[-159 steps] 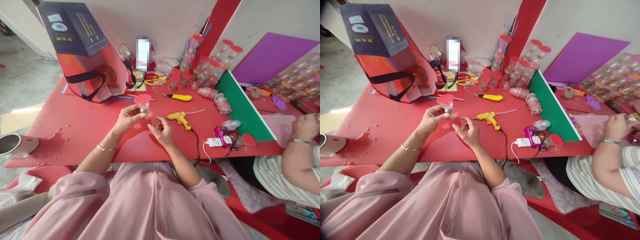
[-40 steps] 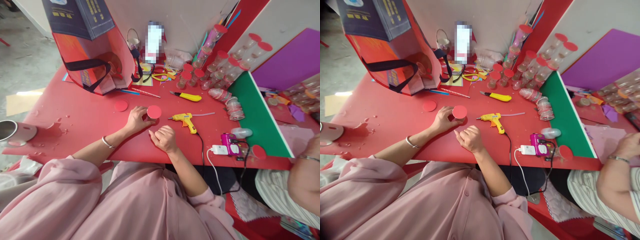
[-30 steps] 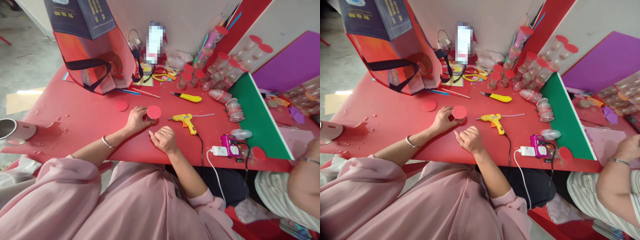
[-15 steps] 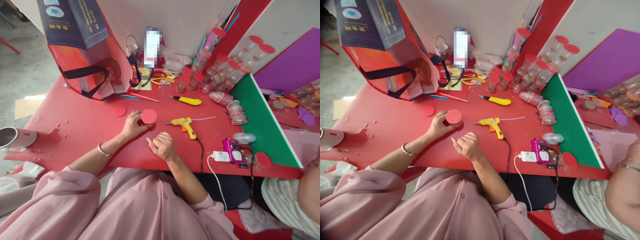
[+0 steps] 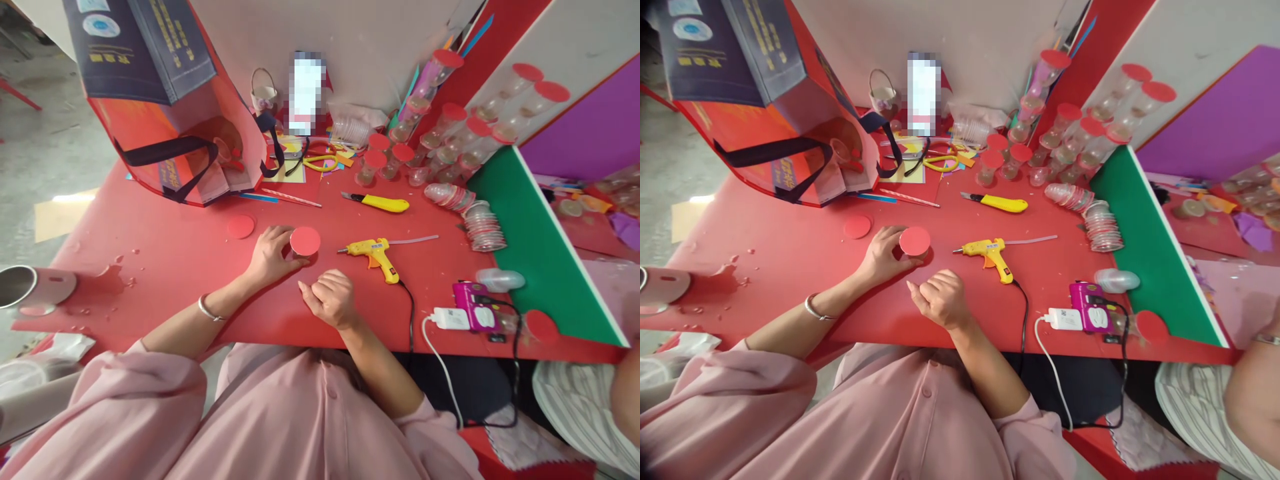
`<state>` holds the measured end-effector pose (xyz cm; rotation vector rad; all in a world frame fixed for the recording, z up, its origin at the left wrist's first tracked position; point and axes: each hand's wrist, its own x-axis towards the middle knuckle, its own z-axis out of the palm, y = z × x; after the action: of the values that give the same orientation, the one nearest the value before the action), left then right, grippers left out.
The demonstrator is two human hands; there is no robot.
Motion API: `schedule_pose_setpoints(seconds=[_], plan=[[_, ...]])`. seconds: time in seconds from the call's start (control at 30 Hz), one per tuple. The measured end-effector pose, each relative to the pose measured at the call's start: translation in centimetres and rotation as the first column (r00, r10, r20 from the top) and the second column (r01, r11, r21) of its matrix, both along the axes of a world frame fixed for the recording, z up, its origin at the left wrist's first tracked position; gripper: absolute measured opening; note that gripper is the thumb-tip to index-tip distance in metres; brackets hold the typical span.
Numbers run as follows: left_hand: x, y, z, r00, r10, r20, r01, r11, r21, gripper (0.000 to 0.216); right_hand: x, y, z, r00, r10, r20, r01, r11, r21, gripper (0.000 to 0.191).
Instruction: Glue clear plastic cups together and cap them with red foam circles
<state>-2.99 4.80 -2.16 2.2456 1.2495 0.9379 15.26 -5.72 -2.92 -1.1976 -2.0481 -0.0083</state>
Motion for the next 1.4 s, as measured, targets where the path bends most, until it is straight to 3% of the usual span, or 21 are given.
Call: schedule_pose_setpoints(seconds=[0.13, 0.23, 0.3, 0.4, 0.47, 0.57, 0.67, 0.73, 0.83, 0.97, 1.13, 1.27, 1.4], plan=[[0.2, -0.2, 0.3, 0.995, 0.048, 0.088, -0.043, 0.997, -0.057, 0.037, 0.0, 0.0, -0.1, 1.000, 0.002, -0.023, -0.002, 1.000, -0.004, 0.051], [0.1, -0.5, 0.8, 0.951, 0.153, 0.270, -0.073, 0.956, -0.283, 0.035, 0.0, 0.0, 0.5, 0.997, -0.007, -0.083, 0.006, 1.000, -0.006, 0.049], [-0.2, -0.7, 1.4, 0.888, 0.187, 0.420, 0.026, 0.892, -0.452, 0.037, 0.0, 0.1, 1.4, 0.987, -0.023, -0.156, 0.021, 1.000, -0.014, 0.041], [-0.8, -0.6, 2.3, 0.772, 0.170, 0.612, 0.245, 0.809, -0.534, 0.038, -0.5, 1.0, 3.5, 0.940, -0.067, -0.335, 0.049, 0.997, -0.063, 0.015], [-1.3, -0.5, 2.7, 0.721, 0.170, 0.671, 0.312, 0.786, -0.534, 0.040, -1.1, 2.0, 4.7, 0.867, -0.110, -0.486, 0.046, 0.989, -0.142, 0.006], [-1.9, -0.1, 3.0, 0.702, 0.169, 0.692, 0.318, 0.795, -0.516, 0.044, -2.5, 3.9, 5.3, 0.711, -0.190, -0.677, -0.014, 0.959, -0.283, 0.032], [-2.4, 0.2, 3.0, 0.704, 0.165, 0.690, 0.295, 0.817, -0.496, 0.044, -4.0, 5.3, 4.3, 0.559, -0.227, -0.798, -0.182, 0.905, -0.384, 0.064], [-2.6, 0.3, 2.9, 0.696, 0.159, 0.700, 0.311, 0.812, -0.494, 0.043, -4.8, 5.8, 3.4, 0.443, -0.195, -0.875, -0.379, 0.843, -0.380, 0.074], [-2.7, 0.3, 2.7, 0.666, 0.139, 0.733, 0.376, 0.785, -0.491, 0.042, -4.9, 6.0, 2.6, 0.239, -0.171, -0.956, -0.631, 0.720, -0.287, 0.069], [-2.4, 0.2, 2.2, 0.637, 0.115, 0.762, 0.437, 0.761, -0.480, 0.046, -4.2, 6.0, 2.6, 0.096, -0.247, -0.964, -0.684, 0.687, -0.244, 0.058], [-2.1, 0.5, 1.8, 0.625, 0.103, 0.774, 0.435, 0.777, -0.454, 0.048, -4.0, 5.9, 2.3, 0.130, -0.268, -0.955, -0.590, 0.753, -0.292, 0.061], [-2.4, 1.5, 1.9, 0.610, 0.063, 0.790, 0.362, 0.865, -0.348, 0.071, -4.1, 5.9, 1.7, 0.222, -0.261, -0.940, -0.426, 0.841, -0.334, 0.066], [-3.5, 2.2, 2.1, 0.689, 0.009, 0.724, 0.195, 0.961, -0.198, 0.078, -3.9, 5.9, 1.3, 0.351, -0.253, -0.901, -0.283, 0.889, -0.360, 0.069]])
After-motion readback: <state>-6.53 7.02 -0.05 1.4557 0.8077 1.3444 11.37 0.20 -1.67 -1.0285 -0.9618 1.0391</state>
